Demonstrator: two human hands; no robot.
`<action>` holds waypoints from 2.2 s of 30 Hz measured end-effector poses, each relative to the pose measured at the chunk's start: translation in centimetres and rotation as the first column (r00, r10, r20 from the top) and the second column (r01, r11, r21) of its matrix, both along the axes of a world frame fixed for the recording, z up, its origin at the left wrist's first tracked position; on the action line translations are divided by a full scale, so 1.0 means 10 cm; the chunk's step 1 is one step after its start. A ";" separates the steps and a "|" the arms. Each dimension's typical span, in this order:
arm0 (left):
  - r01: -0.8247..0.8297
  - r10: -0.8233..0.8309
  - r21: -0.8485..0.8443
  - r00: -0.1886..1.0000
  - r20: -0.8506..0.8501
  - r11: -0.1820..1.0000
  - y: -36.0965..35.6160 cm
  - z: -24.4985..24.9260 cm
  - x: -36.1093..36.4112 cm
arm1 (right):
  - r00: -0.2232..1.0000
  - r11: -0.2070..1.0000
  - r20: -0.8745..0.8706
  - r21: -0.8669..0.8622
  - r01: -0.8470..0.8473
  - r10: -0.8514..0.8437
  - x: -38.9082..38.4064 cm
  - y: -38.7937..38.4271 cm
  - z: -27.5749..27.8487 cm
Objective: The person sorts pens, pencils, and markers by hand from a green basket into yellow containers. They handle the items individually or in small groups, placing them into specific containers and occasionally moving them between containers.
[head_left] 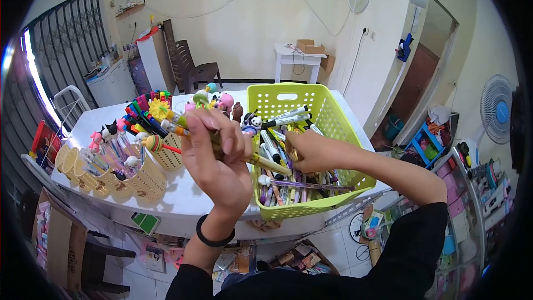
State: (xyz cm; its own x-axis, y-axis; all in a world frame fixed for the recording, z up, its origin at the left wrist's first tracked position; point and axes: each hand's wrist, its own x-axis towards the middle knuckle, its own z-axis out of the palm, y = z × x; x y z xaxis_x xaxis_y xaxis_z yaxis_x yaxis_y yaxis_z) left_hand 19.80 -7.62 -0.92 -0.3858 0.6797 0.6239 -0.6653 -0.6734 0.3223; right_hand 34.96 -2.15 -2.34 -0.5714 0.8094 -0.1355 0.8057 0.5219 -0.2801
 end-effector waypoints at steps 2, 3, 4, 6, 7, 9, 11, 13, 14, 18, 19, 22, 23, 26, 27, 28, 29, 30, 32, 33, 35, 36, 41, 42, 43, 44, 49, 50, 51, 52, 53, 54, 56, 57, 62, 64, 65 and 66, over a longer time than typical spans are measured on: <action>0.152 -0.152 -0.013 0.988 -0.033 0.988 -0.02 -0.02 -0.05 | 1.000 0.999 -0.004 -0.048 0.009 -0.009 0.10 -0.10 0.18; 0.179 -0.179 0.003 0.984 -0.014 0.984 -0.03 -0.04 -0.05 | 0.980 0.963 -0.152 -0.257 0.088 -0.130 0.16 -0.17 0.31; 0.175 -0.175 0.007 0.985 -0.003 0.985 -0.02 -0.04 -0.05 | 0.927 0.878 -0.260 -0.463 0.127 -0.270 0.24 -0.21 0.39; 0.128 -0.127 0.014 0.990 -0.063 0.992 -0.02 -0.05 -0.06 | 0.878 0.858 -0.351 -0.500 0.118 -0.325 0.43 -0.19 0.45; 0.121 -0.120 0.010 0.991 -0.053 0.993 -0.02 -0.06 -0.06 | 0.804 0.839 -0.452 -0.535 0.103 -0.387 0.50 -0.18 0.47; 0.141 -0.140 0.025 0.990 -0.034 0.990 -0.01 -0.04 -0.07 | 0.729 0.849 -0.531 -0.513 0.129 -0.432 0.59 -0.25 0.49; 0.118 -0.118 0.007 0.993 -0.014 0.993 -0.02 -0.02 -0.05 | 0.623 0.905 -0.678 -0.405 0.127 -0.391 0.62 -0.36 0.51; 0.108 -0.108 -0.013 0.994 -0.010 0.994 0.00 -0.01 0.00 | 0.604 0.957 -0.754 -0.286 0.049 -0.256 0.56 -0.50 0.45; 0.100 -0.100 -0.035 0.995 -0.009 0.994 0.01 0.00 0.03 | 0.571 0.987 -0.812 -0.160 -0.024 -0.118 0.52 -0.56 0.42; 0.097 -0.103 -0.165 0.994 -0.027 0.981 0.01 0.00 0.12 | 0.786 0.994 -0.610 0.020 -0.112 0.101 0.33 -0.67 0.41; 0.110 -0.124 -0.158 0.989 -0.082 0.981 0.02 -0.02 0.10 | 0.789 0.993 -0.605 0.021 -0.113 0.103 0.29 -0.68 0.41; 0.097 -0.121 -0.166 0.983 -0.140 0.981 0.00 -0.02 0.12 | 0.769 0.990 -0.630 0.005 -0.142 0.114 0.26 -0.64 0.37; 0.100 -0.118 -0.227 0.991 -0.066 0.969 -0.02 0.01 0.14 | 0.769 0.989 -0.629 0.007 -0.147 0.119 0.25 -0.63 0.36; 0.132 -0.149 -0.336 0.988 -0.026 0.932 -0.02 0.04 0.13 | 0.790 0.986 -0.594 0.038 -0.161 0.152 0.26 -0.65 0.34; 0.174 -0.218 -0.322 0.971 -0.103 0.931 -0.01 0.00 0.12 | 0.801 0.985 -0.576 0.049 -0.165 0.163 0.27 -0.64 0.35; 0.219 -0.285 -0.311 0.941 -0.182 0.925 0.00 -0.02 0.12 | 0.811 0.984 -0.559 0.060 -0.168 0.172 0.28 -0.63 0.37; 0.174 -0.251 -0.299 0.936 -0.246 0.938 -0.01 -0.02 0.13 | 0.813 0.976 -0.547 0.051 -0.210 0.203 0.32 -0.59 0.41; 0.180 -0.260 -0.304 0.933 -0.248 0.936 0.00 -0.03 0.15 | 0.839 0.979 -0.505 0.080 -0.189 0.204 0.37 -0.54 0.47; 0.102 -0.173 -0.264 0.950 -0.262 0.959 0.03 -0.03 0.17 | 0.844 0.999 -0.534 0.003 -0.051 0.045 0.48 -0.35 0.45; 0.107 -0.180 -0.263 0.945 -0.272 0.959 0.04 -0.03 0.19 | 0.839 0.999 -0.543 0.006 -0.043 0.039 0.49 -0.28 0.43; 0.067 -0.140 -0.258 0.951 -0.276 0.964 0.05 -0.01 0.22 | 0.989 0.976 -0.135 0.201 0.087 -0.061 0.45 -0.18 0.36; 0.048 -0.121 -0.257 0.954 -0.275 0.965 0.06 -0.01 0.24 | 0.994 0.959 -0.020 0.263 0.106 -0.105 0.41 -0.17 0.26; 0.272 -0.337 -0.248 0.900 -0.276 0.930 0.02 -0.01 0.20 | 0.918 0.983 0.367 0.152 0.103 -0.153 0.19 0.03 -0.11; 0.273 -0.341 -0.253 0.897 -0.283 0.928 0.02 -0.01 0.18 | 0.910 0.989 0.387 0.089 0.121 -0.147 0.20 0.06 -0.12; 0.285 -0.358 -0.276 0.895 -0.267 0.918 0.02 -0.02 0.16 | 0.903 0.990 0.407 0.026 0.139 -0.137 0.21 0.10 -0.14; 0.297 -0.375 -0.298 0.892 -0.252 0.907 0.02 -0.02 0.15 | 0.907 0.990 0.398 0.021 0.140 -0.137 0.21 0.13 -0.18; 0.309 -0.379 -0.315 0.905 -0.192 0.897 0.04 -0.02 0.14 | 0.931 0.977 0.298 0.043 0.209 -0.212 0.21 0.13 -0.21; 0.294 -0.360 -0.321 0.918 -0.168 0.900 0.04 -0.01 0.14 | 0.924 0.976 0.315 0.074 0.204 -0.217 0.21 0.12 -0.18; 0.295 -0.358 -0.313 0.919 -0.166 0.903 0.04 -0.01 0.13 | 0.923 0.976 0.317 0.082 0.203 -0.219 0.23 0.10 -0.13; 0.303 -0.395 -0.355 0.891 -0.223 0.884 0.03 -0.01 0.13 | 0.922 0.981 0.338 0.108 0.162 -0.190 0.23 0.02 -0.02; 0.306 -0.430 -0.396 0.859 -0.276 0.866 0.02 -0.01 0.12 | 0.918 0.984 0.362 0.134 0.119 -0.160 0.24 -0.06 0.10; 0.307 -0.425 -0.389 0.864 -0.269 0.869 0.02 0.00 0.13 | 0.929 0.980 0.320 0.131 0.150 -0.185 0.27 -0.13 0.18; 0.287 -0.473 -0.473 0.812 -0.341 0.833 0.02 0.01 0.13 | 0.947 0.955 0.189 0.197 0.223 -0.261 0.35 -0.36 0.34; 0.319 -0.483 -0.439 0.808 -0.336 0.840 0.04 -0.02 0.11 | 0.949 0.927 0.091 0.259 0.271 -0.302 0.39 -0.50 0.41; 0.261 -0.381 -0.403 0.889 -0.255 0.877 -0.01 0.05 0.18 | 0.845 0.898 -0.529 0.328 0.293 -0.082 0.41 -0.97 0.51; 0.183 -0.286 -0.370 0.926 -0.246 0.911 -0.05 0.10 0.23 | 0.780 0.978 -0.614 0.060 0.201 -0.123 0.35 -1.05 0.50; 0.197 -0.276 -0.301 0.928 -0.249 0.933 -0.03 0.08 0.21 | 0.790 0.986 -0.613 0.136 0.099 0.005 0.34 -1.01 0.41; 0.246 -0.333 -0.284 0.887 -0.320 0.927 -0.01 0.04 0.16 | 0.772 0.991 -0.635 0.087 0.103 -0.024 0.29 -1.04 0.39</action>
State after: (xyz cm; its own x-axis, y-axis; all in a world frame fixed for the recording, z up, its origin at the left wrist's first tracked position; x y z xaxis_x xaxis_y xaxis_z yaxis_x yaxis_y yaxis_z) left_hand 21.41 -7.68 -0.56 0.0688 0.8664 0.4946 -0.6297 -0.3468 0.6951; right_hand 37.85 -12.59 1.53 -0.4429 0.8339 0.3293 0.5005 0.5346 -0.6810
